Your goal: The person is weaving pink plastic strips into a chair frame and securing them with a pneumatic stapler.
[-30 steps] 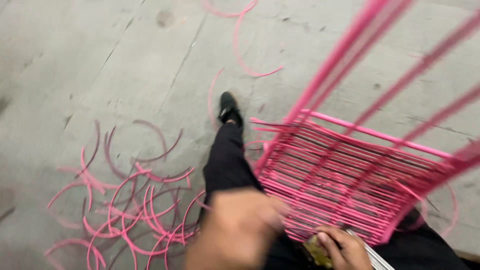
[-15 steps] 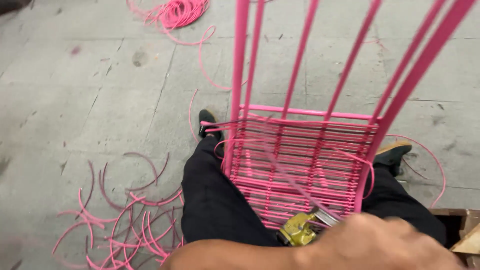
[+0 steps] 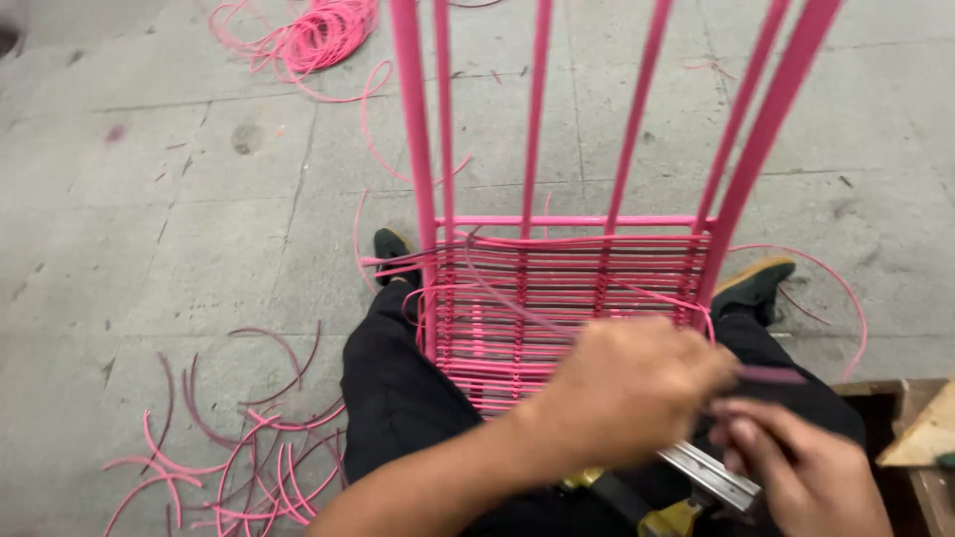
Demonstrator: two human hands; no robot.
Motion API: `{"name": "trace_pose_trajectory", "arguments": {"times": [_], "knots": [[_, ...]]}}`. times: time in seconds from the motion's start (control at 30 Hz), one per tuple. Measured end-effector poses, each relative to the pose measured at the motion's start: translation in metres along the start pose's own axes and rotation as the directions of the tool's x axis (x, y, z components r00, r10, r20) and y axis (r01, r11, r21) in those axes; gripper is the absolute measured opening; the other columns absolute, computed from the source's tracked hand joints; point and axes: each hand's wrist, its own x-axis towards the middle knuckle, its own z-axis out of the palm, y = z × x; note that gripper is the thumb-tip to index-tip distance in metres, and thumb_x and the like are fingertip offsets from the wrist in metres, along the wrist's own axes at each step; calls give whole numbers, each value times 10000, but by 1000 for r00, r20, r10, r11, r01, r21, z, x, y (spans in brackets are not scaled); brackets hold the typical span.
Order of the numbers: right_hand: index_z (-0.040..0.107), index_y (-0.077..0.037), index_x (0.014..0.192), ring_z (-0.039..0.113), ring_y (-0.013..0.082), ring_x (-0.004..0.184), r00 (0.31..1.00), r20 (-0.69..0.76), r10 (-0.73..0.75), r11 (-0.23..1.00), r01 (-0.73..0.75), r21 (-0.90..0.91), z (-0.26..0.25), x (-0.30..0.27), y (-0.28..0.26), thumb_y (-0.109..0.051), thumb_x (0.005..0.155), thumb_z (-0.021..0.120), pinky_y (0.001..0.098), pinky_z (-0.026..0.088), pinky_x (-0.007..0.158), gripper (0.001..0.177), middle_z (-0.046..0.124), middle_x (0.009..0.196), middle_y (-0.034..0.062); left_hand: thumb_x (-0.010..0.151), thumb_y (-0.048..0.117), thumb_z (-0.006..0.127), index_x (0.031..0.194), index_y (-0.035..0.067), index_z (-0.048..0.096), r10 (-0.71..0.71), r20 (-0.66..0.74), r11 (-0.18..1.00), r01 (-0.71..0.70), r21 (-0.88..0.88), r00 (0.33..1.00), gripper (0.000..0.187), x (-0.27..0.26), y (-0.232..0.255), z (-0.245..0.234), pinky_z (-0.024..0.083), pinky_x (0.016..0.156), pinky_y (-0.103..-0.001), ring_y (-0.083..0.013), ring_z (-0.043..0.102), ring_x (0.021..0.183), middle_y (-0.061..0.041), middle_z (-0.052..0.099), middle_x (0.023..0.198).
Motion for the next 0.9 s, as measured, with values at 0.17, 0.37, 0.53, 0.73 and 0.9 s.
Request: {"name": "trace_pose_trajectory", "arguments": {"times": [0.17, 0.37, 0.53, 0.73, 0.9], "knots": [[732, 15, 1110, 641, 112, 634, 998, 62, -33, 965, 16, 260, 3, 43, -65, -115, 975, 618, 262, 531, 582, 219, 720, 771, 69, 867, 121, 654, 1040, 99, 729, -57, -21, 998, 57, -37, 998, 189, 10, -39, 5, 575, 773, -444, -304, 731, 879, -94, 738, 936], [689, 41, 1049, 644, 124, 600, 998, -38, -52, 834, 64, 549, 26, 92, -69, -104, 977, 640, 266, 535, 532, 169, 713, 773, 86, 915, 142, 666, 983, 80, 758, -209, -28, 978, 209, -21, 977, 130, 28, -54, 12, 567, 733, -462, -330, 738, 820, -125, 759, 907], [672, 48, 1033, 659, 137, 614, 978, -202, -42, 604, 186, 775, 52, 119, -53, -128, 983, 685, 261, 546, 572, 182, 732, 819, 120, 938, 141, 651, 991, 69, 751, -258, -5, 966, 258, -22, 966, 133, 43, -67, 14, 568, 722, -457, -339, 738, 828, -132, 758, 923], [703, 33, 1034, 636, 132, 597, 990, -141, 2, 426, 127, 896, 64, 137, -42, -143, 954, 709, 249, 510, 545, 194, 742, 821, 113, 949, 105, 628, 1027, 56, 722, -211, 90, 977, 213, -18, 973, 131, 50, -85, 29, 562, 736, -462, -357, 725, 883, -157, 741, 963], [707, 42, 1024, 640, 121, 624, 986, -165, -22, 451, 158, 879, 66, 149, -47, -152, 968, 706, 246, 525, 578, 202, 758, 835, 124, 928, 103, 632, 1014, 56, 735, -281, 64, 960, 280, 16, 958, 142, 61, -92, 46, 544, 699, -481, -367, 706, 828, -150, 722, 913]]}}
